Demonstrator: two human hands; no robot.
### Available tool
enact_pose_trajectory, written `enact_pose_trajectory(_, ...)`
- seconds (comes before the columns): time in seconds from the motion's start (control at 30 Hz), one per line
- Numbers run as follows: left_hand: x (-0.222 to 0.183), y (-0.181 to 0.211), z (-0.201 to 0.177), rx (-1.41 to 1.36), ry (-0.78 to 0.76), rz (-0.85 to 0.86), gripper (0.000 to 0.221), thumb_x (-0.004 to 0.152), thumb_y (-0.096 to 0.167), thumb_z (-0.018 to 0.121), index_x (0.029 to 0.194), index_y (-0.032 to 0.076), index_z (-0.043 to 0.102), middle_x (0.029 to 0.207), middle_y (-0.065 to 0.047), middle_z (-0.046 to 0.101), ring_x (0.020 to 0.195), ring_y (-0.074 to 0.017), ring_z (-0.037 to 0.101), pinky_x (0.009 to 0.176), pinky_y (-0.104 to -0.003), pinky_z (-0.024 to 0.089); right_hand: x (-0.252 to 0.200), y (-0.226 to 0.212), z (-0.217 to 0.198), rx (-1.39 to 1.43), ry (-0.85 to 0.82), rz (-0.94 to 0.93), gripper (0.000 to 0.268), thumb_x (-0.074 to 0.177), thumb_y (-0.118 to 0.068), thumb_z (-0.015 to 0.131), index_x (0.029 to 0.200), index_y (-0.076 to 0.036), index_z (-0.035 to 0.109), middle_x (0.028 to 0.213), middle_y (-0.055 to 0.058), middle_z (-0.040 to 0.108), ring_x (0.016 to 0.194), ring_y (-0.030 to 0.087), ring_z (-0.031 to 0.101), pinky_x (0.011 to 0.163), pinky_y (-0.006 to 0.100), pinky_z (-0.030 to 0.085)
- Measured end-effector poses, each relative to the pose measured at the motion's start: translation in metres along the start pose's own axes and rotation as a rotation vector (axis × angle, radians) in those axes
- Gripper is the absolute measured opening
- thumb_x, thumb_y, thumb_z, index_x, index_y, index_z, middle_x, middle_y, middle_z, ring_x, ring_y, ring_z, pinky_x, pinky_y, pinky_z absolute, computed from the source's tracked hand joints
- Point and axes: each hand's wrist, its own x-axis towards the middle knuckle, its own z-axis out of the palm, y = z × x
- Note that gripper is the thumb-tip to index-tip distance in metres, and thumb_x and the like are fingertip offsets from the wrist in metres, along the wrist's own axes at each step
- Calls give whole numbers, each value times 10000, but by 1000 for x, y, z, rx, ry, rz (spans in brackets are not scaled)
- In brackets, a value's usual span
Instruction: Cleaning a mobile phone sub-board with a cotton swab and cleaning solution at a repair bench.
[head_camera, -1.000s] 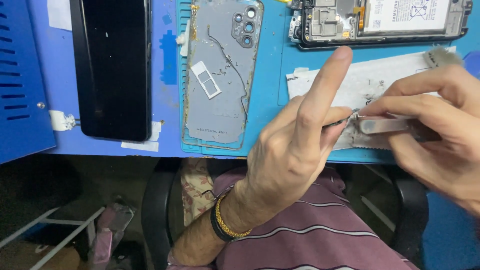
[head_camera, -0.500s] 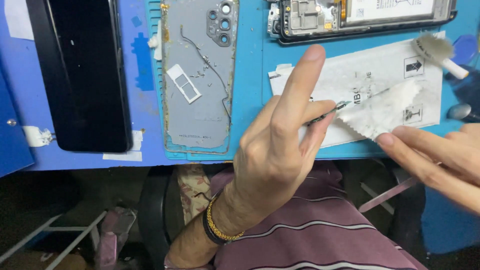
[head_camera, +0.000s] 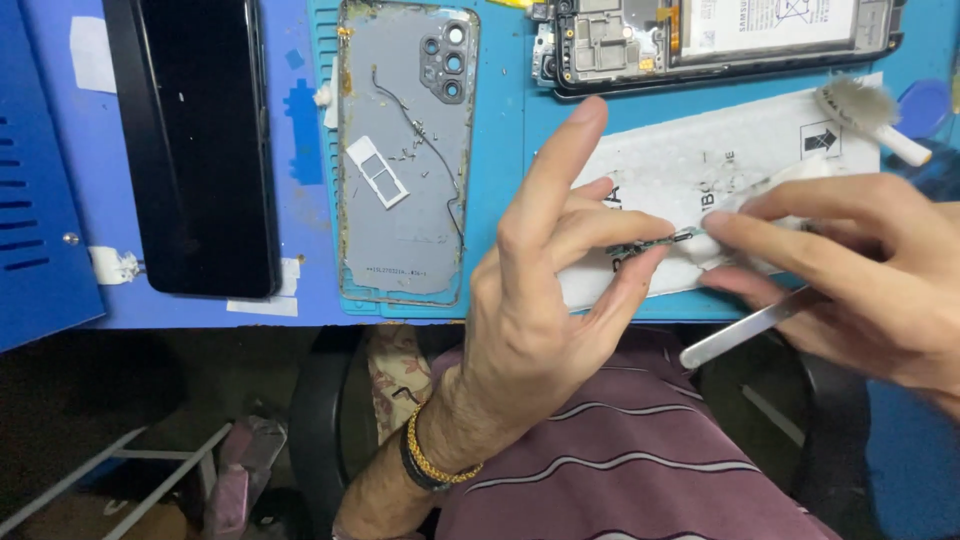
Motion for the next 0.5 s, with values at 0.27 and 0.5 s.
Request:
enact_pose_trajectory(0.27, 5, -2, 3, 149, 68, 156, 617, 1123, -106, 845, 1544, 23, 413, 1262, -118, 794, 1053, -261, 853, 1013, -413, 717, -126, 91, 9, 82, -66, 381, 316, 1064, 41, 630, 1375, 72, 672, 1268, 274, 666, 1102, 379, 645, 1025, 412, 510)
enact_pose_trajectory(0.5, 28, 16, -2, 194, -26, 158, 164, 1033, -127, 709, 1162, -25, 691, 1068, -129, 756, 931, -295, 755, 914, -407, 629, -84, 79, -2, 175, 141, 802, 357, 1387, -250, 384, 1443, 3, 629, 1340, 179, 652, 1103, 281, 658, 882, 365, 551)
